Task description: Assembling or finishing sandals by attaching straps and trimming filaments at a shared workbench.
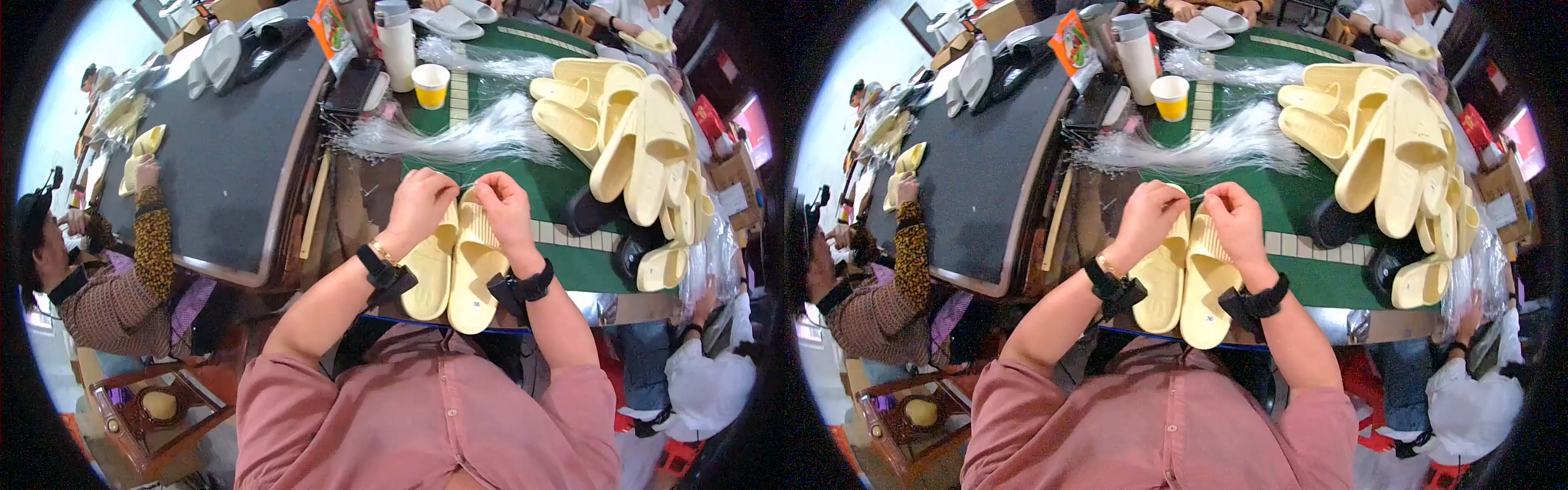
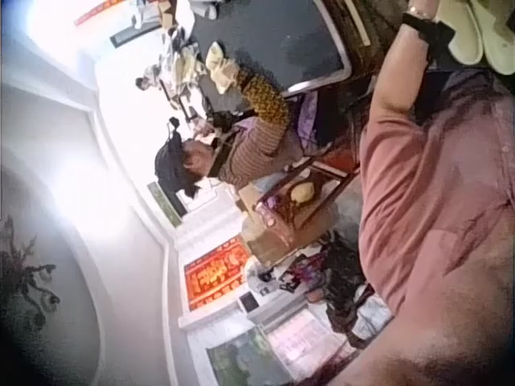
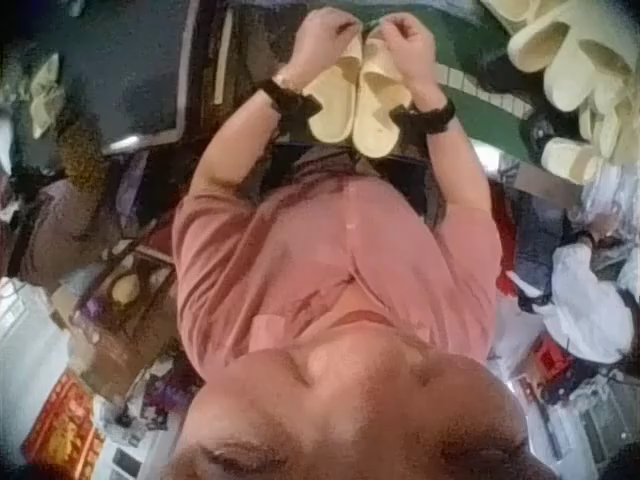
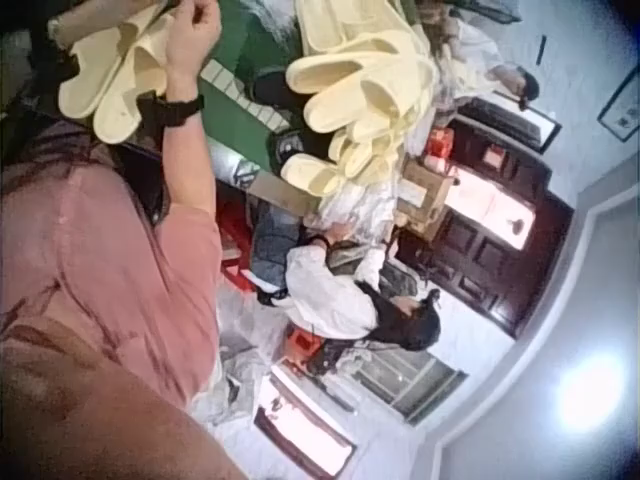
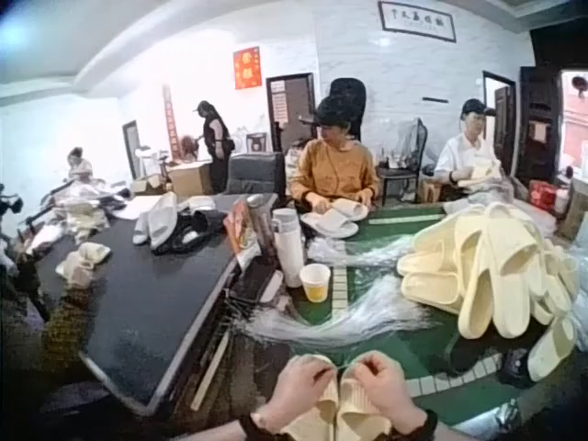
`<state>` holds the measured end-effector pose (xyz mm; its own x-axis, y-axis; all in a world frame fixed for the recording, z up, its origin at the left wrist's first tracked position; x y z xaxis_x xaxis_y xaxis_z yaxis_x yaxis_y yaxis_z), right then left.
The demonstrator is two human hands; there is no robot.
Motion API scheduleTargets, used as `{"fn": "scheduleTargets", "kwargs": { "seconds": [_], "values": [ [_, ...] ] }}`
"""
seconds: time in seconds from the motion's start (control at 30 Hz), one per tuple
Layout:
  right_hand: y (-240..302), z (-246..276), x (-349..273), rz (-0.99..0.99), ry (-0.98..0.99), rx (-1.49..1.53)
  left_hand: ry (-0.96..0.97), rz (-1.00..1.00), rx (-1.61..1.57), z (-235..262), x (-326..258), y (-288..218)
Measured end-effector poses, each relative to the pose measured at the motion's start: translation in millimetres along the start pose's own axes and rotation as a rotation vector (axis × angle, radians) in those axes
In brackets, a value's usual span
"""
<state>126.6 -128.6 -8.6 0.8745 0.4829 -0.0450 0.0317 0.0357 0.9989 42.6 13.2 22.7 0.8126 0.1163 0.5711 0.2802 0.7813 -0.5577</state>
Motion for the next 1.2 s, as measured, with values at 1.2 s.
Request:
{"fn": "scheduleTargets", "kwargs": {
  "seconds": [1.2],
  "values": [
    [12.0,-9.2,-4.8,-0.044,0.107,-0.12,-0.012,-0.092,-0.045,1.0,-0.7,-4.1]
  ]
}}
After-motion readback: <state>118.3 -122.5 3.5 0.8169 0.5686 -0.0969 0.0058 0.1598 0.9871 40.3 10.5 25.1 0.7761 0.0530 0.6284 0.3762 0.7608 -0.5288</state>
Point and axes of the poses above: each hand's wrist, its own x-axis towards the middle knuckle, its own z-axis out of the back of the hand, y = z × x, the point moved 5 cm from there along x, towards the middle knuckle, and after that the axes turned 11 degrees about -z, right-handed, at the moved point
